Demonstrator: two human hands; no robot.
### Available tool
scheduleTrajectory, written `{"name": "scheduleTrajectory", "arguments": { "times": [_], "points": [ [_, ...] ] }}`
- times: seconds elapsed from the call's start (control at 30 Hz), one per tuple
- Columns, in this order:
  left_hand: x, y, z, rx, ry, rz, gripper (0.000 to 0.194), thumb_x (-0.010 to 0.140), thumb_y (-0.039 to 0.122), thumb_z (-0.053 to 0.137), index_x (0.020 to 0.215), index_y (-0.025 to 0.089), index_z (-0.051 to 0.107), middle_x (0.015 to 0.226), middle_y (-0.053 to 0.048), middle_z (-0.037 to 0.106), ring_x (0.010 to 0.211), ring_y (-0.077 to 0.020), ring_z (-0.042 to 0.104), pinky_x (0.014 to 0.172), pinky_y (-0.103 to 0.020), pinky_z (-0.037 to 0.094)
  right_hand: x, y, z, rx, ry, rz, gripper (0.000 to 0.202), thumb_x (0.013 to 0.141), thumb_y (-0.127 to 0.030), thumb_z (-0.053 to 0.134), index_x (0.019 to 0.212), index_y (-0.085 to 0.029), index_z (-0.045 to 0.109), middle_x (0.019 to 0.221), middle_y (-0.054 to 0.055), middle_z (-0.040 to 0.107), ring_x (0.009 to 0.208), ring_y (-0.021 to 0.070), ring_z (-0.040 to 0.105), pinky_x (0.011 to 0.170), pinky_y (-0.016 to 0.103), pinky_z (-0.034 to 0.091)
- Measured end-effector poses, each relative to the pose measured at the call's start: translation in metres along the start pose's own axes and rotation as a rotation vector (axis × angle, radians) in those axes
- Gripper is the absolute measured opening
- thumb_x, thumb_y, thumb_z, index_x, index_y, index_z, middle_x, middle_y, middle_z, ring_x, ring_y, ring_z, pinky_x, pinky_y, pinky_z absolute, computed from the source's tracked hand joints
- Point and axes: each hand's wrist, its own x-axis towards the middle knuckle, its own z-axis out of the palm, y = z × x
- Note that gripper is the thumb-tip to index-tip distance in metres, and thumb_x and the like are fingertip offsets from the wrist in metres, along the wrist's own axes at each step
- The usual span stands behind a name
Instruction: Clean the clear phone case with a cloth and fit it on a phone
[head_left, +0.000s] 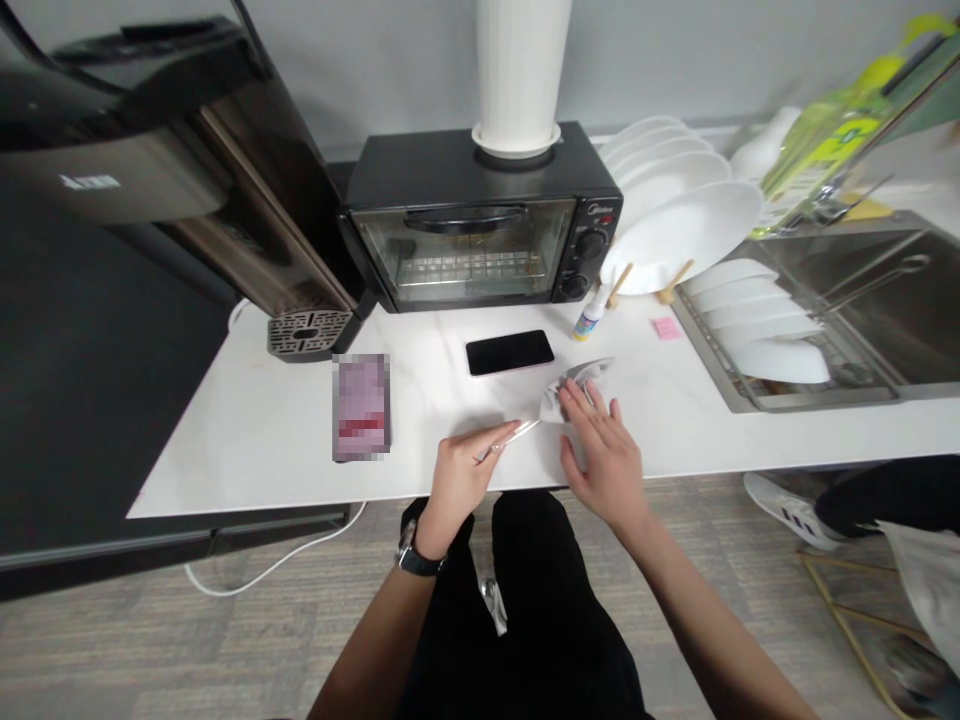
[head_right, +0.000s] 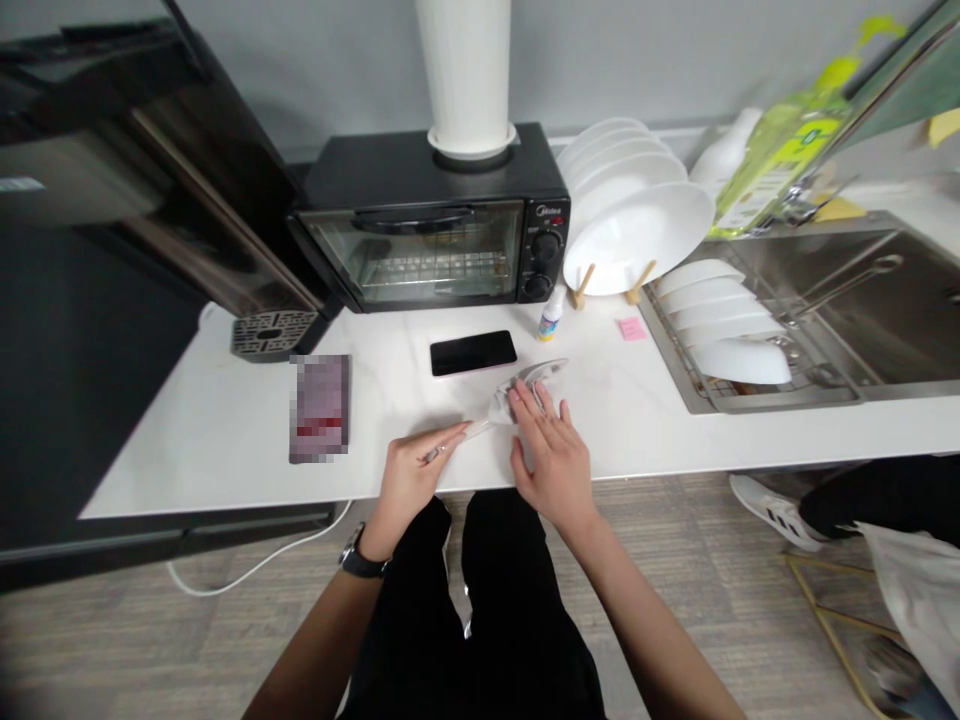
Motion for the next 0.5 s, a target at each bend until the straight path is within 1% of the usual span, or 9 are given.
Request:
{"name": "scheduleTrajectory", "arguments": {
  "times": [0.07,0.13,0.2,0.27,0.33,0.37,0.43,0.5],
  "points": [
    [-0.001,-0.003,0.0,0.058,-0.005,-0.005,0.025,0.072,0.015,0.034,0.089,0.025,0.05,0.088,0.0,0.055,0.079,-0.014,0.05,0.07,-0.026,0.038,-0.004,-0.011,0.004,0.012,-0.038,-0.033,0.051,0.069,-0.015,0.033,0.118,-0.02,0.019,0.121,-0.003,0.023,0.112,0.0187,0.015,0.093,0.042,0.021],
    [-0.003,-0.009,-0.001,0.141,-0.013,-0.014,0.019,0.071,0.016,0.035,0.071,0.021,0.053,0.069,-0.002,0.057,0.063,-0.0141,0.05,0.059,-0.026,0.039,-0.012,-0.028,0.011,0.053,-0.103,-0.124,0.051,0.068,-0.014,0.032,0.117,-0.02,0.02,0.121,-0.004,0.022,0.112,0.0173,0.013,0.093,0.04,0.02],
    [-0.004,-0.015,-0.001,0.194,-0.018,-0.016,0.02,0.07,0.016,0.036,0.055,0.019,0.049,0.055,-0.002,0.052,0.051,-0.013,0.046,0.052,-0.026,0.036,-0.02,-0.042,0.018,0.097,-0.16,-0.223,0.05,0.069,-0.015,0.032,0.117,-0.021,0.02,0.121,-0.005,0.022,0.112,0.016,0.014,0.093,0.039,0.02],
    [-0.005,-0.018,-0.002,0.201,-0.023,-0.012,0.022,0.07,0.016,0.036,0.05,0.019,0.046,0.052,-0.002,0.05,0.048,-0.0124,0.043,0.05,-0.026,0.035,-0.023,-0.047,0.021,0.122,-0.186,-0.289,0.051,0.069,-0.014,0.031,0.118,-0.022,0.018,0.12,-0.005,0.023,0.112,0.0153,0.015,0.093,0.039,0.02],
    [-0.004,-0.017,-0.002,0.204,-0.03,-0.008,0.022,0.07,0.016,0.035,0.052,0.019,0.047,0.053,-0.001,0.051,0.048,-0.0125,0.044,0.05,-0.026,0.035,-0.022,-0.04,0.021,0.121,-0.182,-0.3,0.052,0.069,-0.012,0.03,0.118,-0.024,0.017,0.12,-0.006,0.024,0.112,0.015,0.015,0.094,0.039,0.019],
    [-0.004,-0.015,-0.001,0.197,-0.034,-0.007,0.021,0.071,0.016,0.035,0.056,0.02,0.049,0.056,-0.001,0.052,0.051,-0.0128,0.045,0.051,-0.025,0.036,-0.019,-0.033,0.019,0.113,-0.168,-0.281,0.053,0.068,-0.011,0.03,0.118,-0.024,0.016,0.12,-0.006,0.024,0.112,0.0152,0.016,0.094,0.04,0.018],
    [-0.002,-0.01,-0.001,0.145,-0.035,-0.005,0.019,0.072,0.016,0.034,0.07,0.022,0.052,0.069,-0.001,0.056,0.062,-0.0138,0.05,0.058,-0.026,0.039,-0.013,-0.016,0.012,0.088,-0.112,-0.186,0.053,0.069,-0.011,0.031,0.118,-0.024,0.016,0.12,-0.005,0.023,0.112,0.0166,0.016,0.093,0.042,0.018],
    [-0.001,-0.004,-0.001,0.056,-0.035,-0.007,0.024,0.073,0.016,0.033,0.088,0.024,0.05,0.088,0.0,0.055,0.078,-0.014,0.05,0.069,-0.027,0.039,-0.006,-0.001,0.005,0.061,-0.036,-0.065,0.052,0.07,-0.013,0.031,0.118,-0.024,0.015,0.121,-0.004,0.022,0.112,0.0184,0.016,0.092,0.045,0.018]
  ]
}}
